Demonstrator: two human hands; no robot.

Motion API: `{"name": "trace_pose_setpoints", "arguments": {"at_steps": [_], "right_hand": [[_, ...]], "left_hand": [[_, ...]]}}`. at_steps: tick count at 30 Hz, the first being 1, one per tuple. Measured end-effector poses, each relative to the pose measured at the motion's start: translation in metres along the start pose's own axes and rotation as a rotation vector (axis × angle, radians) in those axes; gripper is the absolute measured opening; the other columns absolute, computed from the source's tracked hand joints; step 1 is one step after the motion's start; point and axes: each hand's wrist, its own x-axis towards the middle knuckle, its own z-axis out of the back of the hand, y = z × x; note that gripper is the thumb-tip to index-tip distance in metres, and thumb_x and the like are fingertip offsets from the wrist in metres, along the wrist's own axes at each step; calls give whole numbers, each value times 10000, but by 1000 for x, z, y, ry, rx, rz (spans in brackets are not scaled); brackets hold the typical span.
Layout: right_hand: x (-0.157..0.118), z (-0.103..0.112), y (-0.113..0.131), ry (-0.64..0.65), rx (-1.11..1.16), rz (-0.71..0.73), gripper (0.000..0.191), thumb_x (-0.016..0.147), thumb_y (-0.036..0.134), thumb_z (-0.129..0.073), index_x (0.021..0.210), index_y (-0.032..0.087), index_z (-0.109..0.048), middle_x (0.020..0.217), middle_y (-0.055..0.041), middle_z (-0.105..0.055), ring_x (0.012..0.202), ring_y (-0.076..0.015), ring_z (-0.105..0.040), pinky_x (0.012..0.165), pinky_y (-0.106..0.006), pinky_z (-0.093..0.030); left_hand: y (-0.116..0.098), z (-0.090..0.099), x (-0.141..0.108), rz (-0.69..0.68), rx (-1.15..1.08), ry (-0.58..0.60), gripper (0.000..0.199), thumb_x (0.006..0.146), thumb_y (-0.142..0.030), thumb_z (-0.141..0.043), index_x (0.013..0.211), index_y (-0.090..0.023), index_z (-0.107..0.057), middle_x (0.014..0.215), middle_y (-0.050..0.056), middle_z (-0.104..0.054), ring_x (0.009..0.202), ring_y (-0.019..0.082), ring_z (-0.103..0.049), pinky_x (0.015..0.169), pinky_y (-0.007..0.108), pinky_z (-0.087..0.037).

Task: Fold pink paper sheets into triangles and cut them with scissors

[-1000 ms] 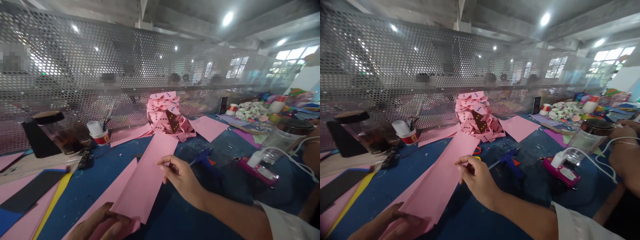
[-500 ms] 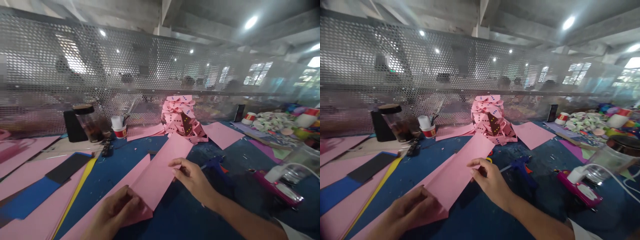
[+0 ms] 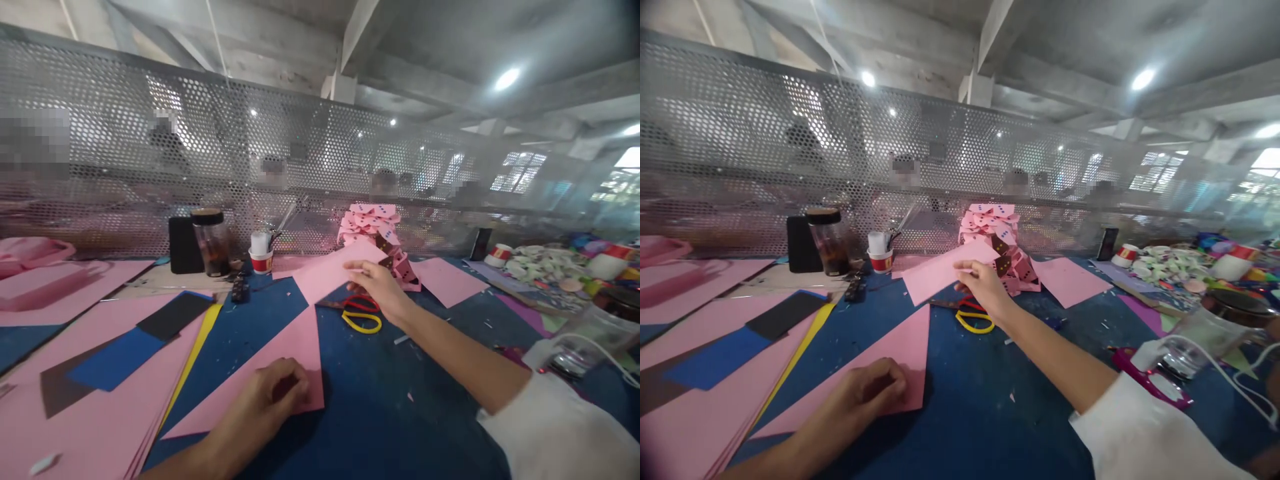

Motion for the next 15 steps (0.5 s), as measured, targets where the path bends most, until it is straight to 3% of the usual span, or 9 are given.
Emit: {"name": "trace_pose_setpoints", "arguments": {"at_steps": [5,8,10,15], "right_hand": [[58,-45,-11,19,-52,-80,246,948,112,-583,1175,155,-666,749,11,-683,700,-92,-668,669,-186,-528],[88,-72,-30,59,-89,-160,272,978,256,-626,1226,145,-632,1056,-74,-702,895,-172,-688,800,-330,-583],[104,-86,-40,96,-115,-195,369,980,363,-633,1295,172,-597,1287,-103,-623,1077,-241,-651,898,-453,-571],[131,-103,-50,172,-246,-244,374,980,363,-633,1299,172,-594,1294,-104,-619,1085,-244,-648,904,-458,-568]], "left_hand": [[0,0,-1,-19,-16,-7,230,941,-357,-523,800,-195,-603,814,8,-659,766,169,-586,705,260,-439],[2,-2,-1,-22,-5,-17,220,941,-338,-521,797,-195,-604,818,8,-660,759,166,-586,697,260,-436],[4,-2,-1,-23,11,-16,218,943,-326,-517,795,-195,-610,817,7,-660,757,164,-584,691,259,-432],[11,-2,-1,-43,60,-18,212,948,-309,-515,792,-199,-610,829,10,-660,763,159,-589,698,257,-436]]}}
